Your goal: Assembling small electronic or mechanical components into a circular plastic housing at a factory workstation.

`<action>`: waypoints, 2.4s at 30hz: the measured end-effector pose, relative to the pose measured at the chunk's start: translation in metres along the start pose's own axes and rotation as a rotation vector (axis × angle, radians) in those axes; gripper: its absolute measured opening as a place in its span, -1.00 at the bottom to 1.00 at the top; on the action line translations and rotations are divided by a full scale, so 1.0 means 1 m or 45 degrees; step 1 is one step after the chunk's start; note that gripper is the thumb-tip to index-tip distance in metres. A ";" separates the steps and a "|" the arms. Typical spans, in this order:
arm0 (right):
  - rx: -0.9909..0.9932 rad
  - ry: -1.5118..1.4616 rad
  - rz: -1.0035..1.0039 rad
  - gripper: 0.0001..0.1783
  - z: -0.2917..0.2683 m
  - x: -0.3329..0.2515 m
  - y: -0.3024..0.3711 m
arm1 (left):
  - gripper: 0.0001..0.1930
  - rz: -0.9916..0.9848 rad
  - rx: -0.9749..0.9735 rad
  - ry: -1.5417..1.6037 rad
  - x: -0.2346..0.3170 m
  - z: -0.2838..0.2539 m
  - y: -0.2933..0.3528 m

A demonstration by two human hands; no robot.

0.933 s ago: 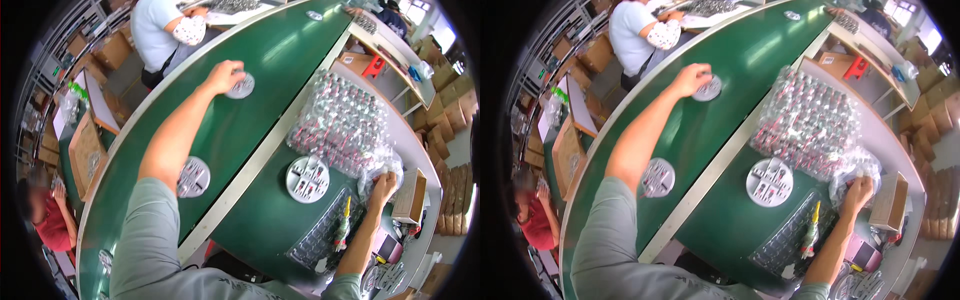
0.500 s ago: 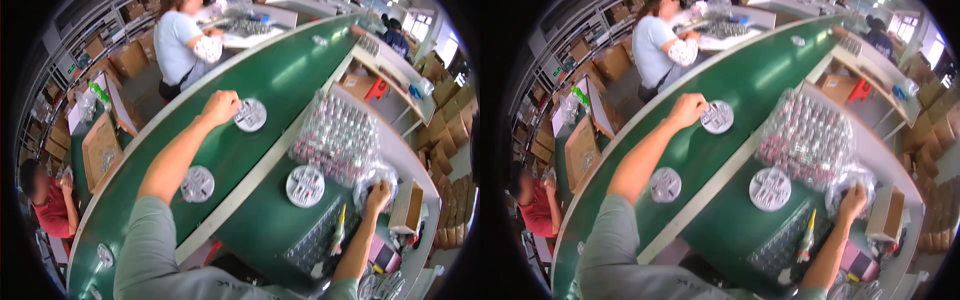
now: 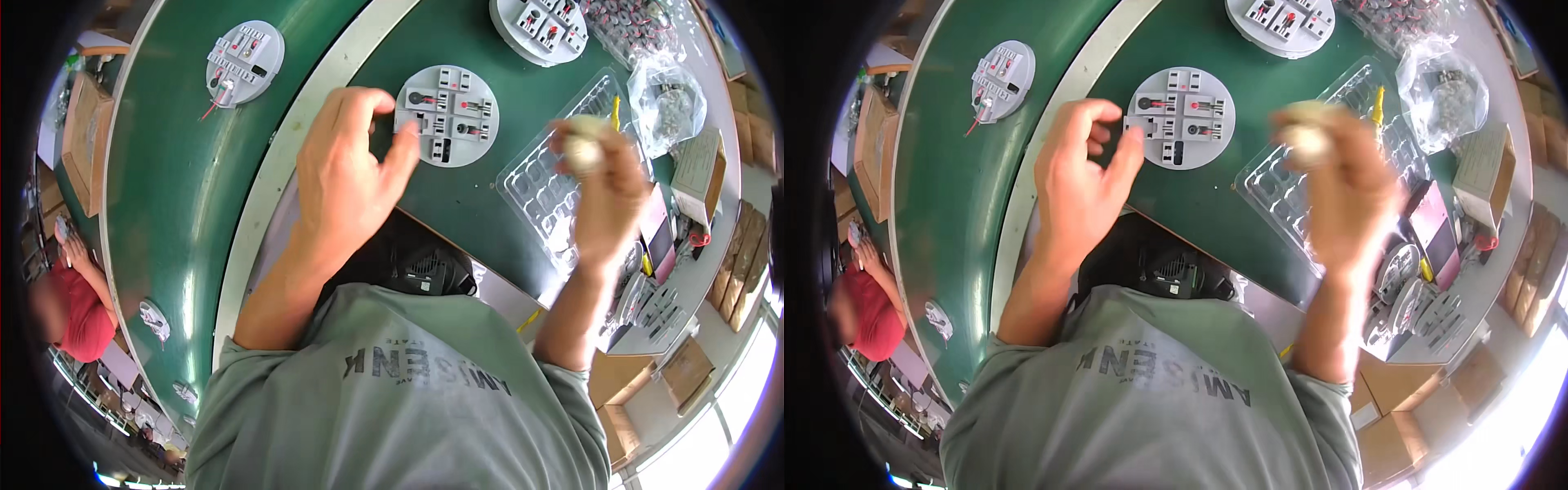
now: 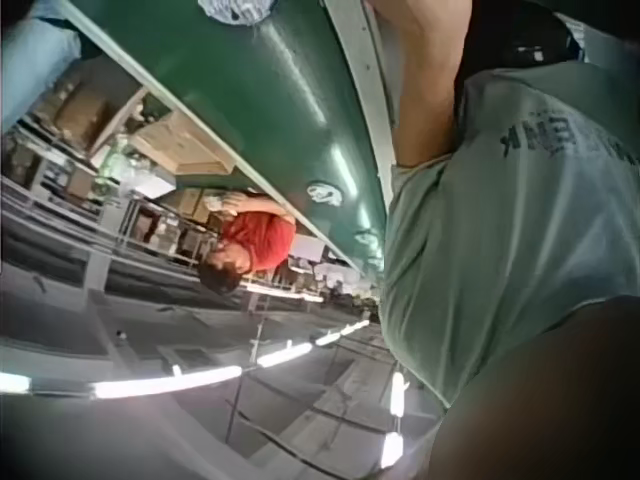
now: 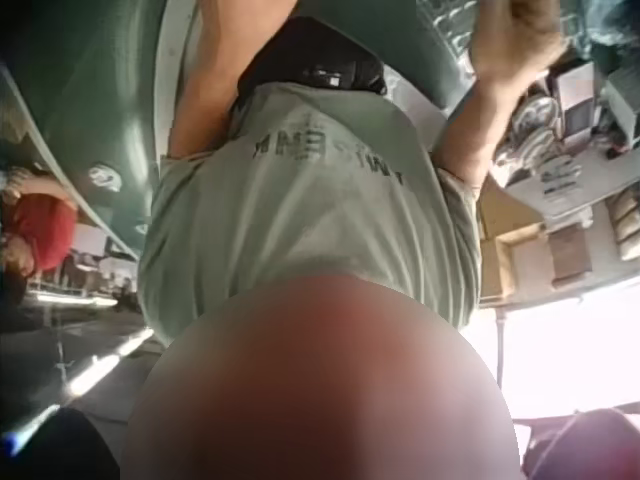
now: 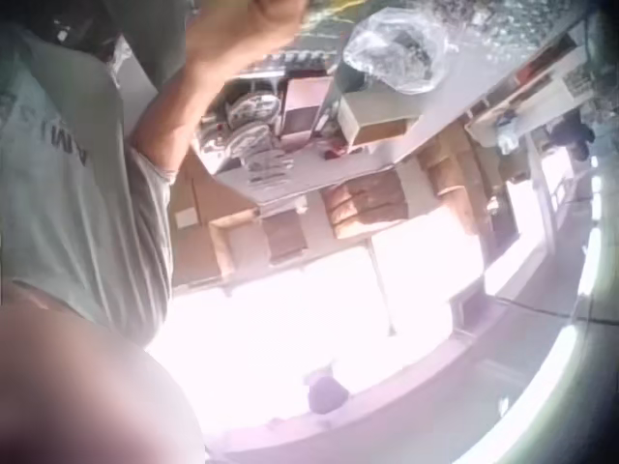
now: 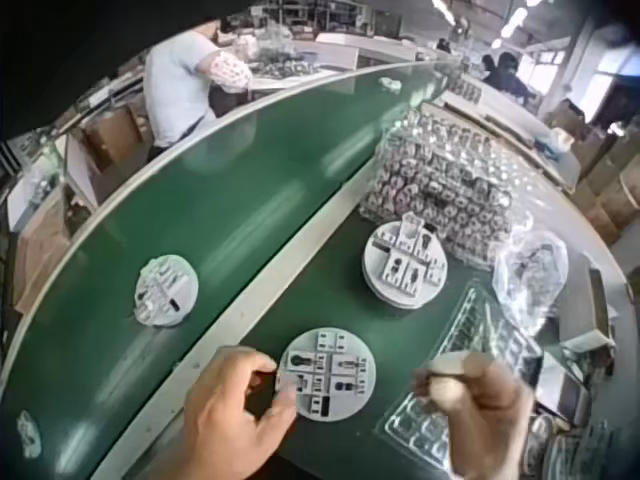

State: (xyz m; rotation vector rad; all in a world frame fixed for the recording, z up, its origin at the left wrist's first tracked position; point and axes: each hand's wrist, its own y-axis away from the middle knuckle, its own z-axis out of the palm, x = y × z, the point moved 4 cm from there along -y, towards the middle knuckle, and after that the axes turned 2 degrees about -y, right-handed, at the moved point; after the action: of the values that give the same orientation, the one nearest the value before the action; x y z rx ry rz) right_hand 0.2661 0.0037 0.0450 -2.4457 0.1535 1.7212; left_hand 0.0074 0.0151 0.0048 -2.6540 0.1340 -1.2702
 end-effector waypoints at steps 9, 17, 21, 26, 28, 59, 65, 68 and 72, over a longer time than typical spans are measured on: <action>-0.283 -0.536 0.572 -0.81 0.057 -0.021 0.087 | -0.68 0.509 -0.394 0.491 0.037 -0.018 0.028; -0.095 -0.533 0.637 -0.87 0.060 -0.012 0.080 | -0.70 0.331 -0.401 0.721 0.017 0.003 0.020; -0.093 -0.037 0.235 -0.85 0.056 -0.013 0.056 | -0.74 0.374 -0.311 0.691 0.019 0.006 0.016; -0.459 0.016 0.330 -0.81 0.053 -0.026 0.043 | -0.75 0.362 -0.406 0.713 0.023 0.001 0.010; -0.600 -0.006 0.322 -0.80 0.052 -0.023 0.041 | -0.77 0.395 -0.418 0.677 0.020 -0.006 0.010; -0.296 0.509 -0.507 -0.70 0.069 -0.002 0.010 | -0.04 0.441 -0.437 -0.124 -0.002 0.009 -0.006; -0.278 0.532 -0.381 -0.68 0.060 0.000 0.003 | -0.07 0.466 -0.433 -0.084 -0.002 0.012 -0.009; -0.350 0.490 -0.210 -0.70 0.028 -0.041 -0.028 | -0.09 0.432 -0.452 -0.093 0.005 0.008 -0.015; 0.276 0.783 -0.259 -0.68 -0.091 -0.078 -0.199 | -0.08 0.424 -0.487 -0.104 0.000 0.013 -0.014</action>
State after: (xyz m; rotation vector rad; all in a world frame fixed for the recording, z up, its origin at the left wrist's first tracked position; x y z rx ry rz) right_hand 0.3570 0.1828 0.1603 -2.6246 0.1401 0.7892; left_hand 0.0169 0.0301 -0.0003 -2.8185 0.8452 -1.1143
